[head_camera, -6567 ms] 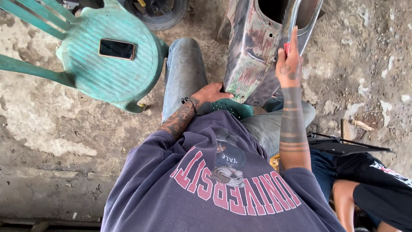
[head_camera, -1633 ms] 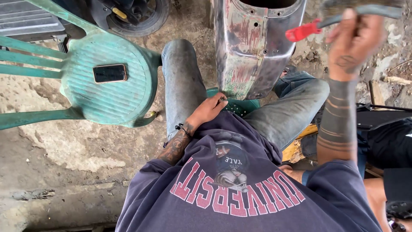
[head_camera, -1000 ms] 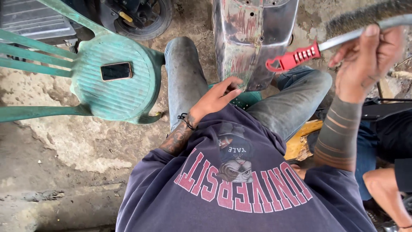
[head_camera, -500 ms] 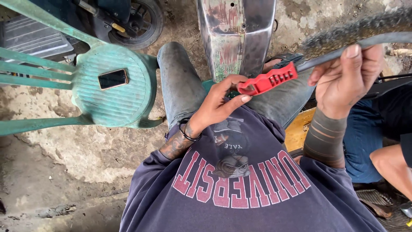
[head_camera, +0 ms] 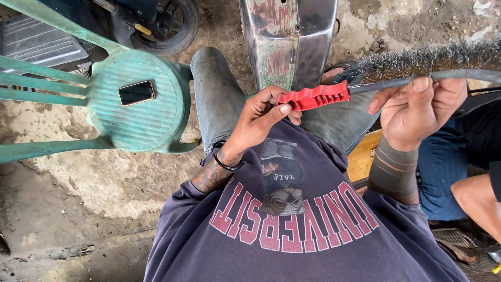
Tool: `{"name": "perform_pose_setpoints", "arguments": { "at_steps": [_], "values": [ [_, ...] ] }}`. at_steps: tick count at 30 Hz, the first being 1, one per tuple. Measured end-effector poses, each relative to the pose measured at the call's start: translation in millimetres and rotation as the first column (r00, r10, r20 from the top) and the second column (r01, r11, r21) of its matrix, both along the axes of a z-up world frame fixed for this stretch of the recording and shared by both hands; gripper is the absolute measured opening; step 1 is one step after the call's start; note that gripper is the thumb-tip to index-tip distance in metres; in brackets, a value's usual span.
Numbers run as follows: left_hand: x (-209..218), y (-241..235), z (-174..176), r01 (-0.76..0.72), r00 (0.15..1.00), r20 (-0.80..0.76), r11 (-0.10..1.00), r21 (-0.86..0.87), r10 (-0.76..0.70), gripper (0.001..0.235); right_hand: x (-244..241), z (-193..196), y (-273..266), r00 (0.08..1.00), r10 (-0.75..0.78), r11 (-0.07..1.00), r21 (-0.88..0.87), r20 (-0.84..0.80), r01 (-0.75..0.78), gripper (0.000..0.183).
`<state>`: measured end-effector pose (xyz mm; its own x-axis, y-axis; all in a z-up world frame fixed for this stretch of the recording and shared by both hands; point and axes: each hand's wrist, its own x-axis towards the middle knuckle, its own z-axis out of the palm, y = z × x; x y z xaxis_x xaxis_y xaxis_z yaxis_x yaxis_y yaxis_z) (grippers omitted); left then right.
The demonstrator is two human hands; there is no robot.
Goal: The person sits on a green plastic chair and uses a wire brush to scrub the surface of a large, curved metal part resting on their lap. They hold the part steady with their left hand while scrubbing with their right hand, focusing on removing rust or paint from the metal.
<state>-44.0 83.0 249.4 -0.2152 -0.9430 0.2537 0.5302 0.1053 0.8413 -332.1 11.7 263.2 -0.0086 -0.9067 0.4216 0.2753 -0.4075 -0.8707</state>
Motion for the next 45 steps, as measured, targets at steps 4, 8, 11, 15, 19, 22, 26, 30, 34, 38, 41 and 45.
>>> {"name": "perform_pose_setpoints", "arguments": {
  "at_steps": [4,8,11,15,19,22,26,30,34,38,41,45],
  "values": [
    [-3,-1,-4,0.021,0.999,-0.032,1.0,-0.016,-0.021,0.014,-12,-35,3,0.99,-0.111,0.994,-0.002,0.083,0.111,0.02],
    [-6,-2,-5,0.013,0.999,-0.033,0.999,-0.034,-0.014,0.012,-15,-55,-3,0.984,-0.043,0.998,-0.046,0.173,0.051,0.04],
    [-9,-12,-25,-0.085,0.996,0.026,0.996,0.022,0.085,0.017,17,-19,-19,0.983,0.185,0.976,-0.118,-0.004,-0.184,0.043],
    [-24,-20,-54,-0.141,0.983,-0.106,0.986,0.087,0.15,0.014,68,-38,4,0.954,0.266,0.955,0.174,-0.139,-0.241,0.046],
    [-35,-29,-84,-0.045,0.994,-0.086,0.98,0.195,0.063,0.01,93,-54,11,0.922,0.371,0.906,0.261,-0.113,-0.332,0.049],
    [-31,-33,-90,0.006,0.996,0.09,0.982,0.187,-0.023,0.014,84,-71,1,0.938,0.344,0.891,0.33,-0.045,-0.311,0.038],
    [-12,-34,-68,-0.024,0.911,0.402,0.963,0.27,-0.09,0.042,60,-86,-20,0.967,0.253,0.93,0.285,-0.037,-0.232,0.024],
    [13,-57,-122,-0.308,0.756,0.614,0.951,0.026,0.228,0.033,21,-92,-29,0.946,0.201,0.94,0.32,-0.253,-0.114,0.027],
    [43,-69,-152,-0.543,0.665,0.658,0.834,0.1,0.354,0.058,8,-97,-31,0.901,0.32,0.848,0.513,-0.295,-0.133,0.039],
    [53,-70,-140,-0.362,0.882,0.454,0.799,0.481,0.127,0.087,0,-108,-54,0.897,0.386,0.774,0.605,-0.215,-0.188,0.059],
    [50,-63,-147,-0.174,0.936,0.349,0.798,0.577,-0.048,0.09,8,-106,-77,0.926,0.316,0.798,0.586,-0.208,-0.141,0.057],
    [60,-71,-210,-0.099,0.951,0.293,0.794,0.6,-0.103,0.075,21,-92,-92,0.873,0.408,0.777,0.604,-0.266,-0.178,0.056]
  ]
}}
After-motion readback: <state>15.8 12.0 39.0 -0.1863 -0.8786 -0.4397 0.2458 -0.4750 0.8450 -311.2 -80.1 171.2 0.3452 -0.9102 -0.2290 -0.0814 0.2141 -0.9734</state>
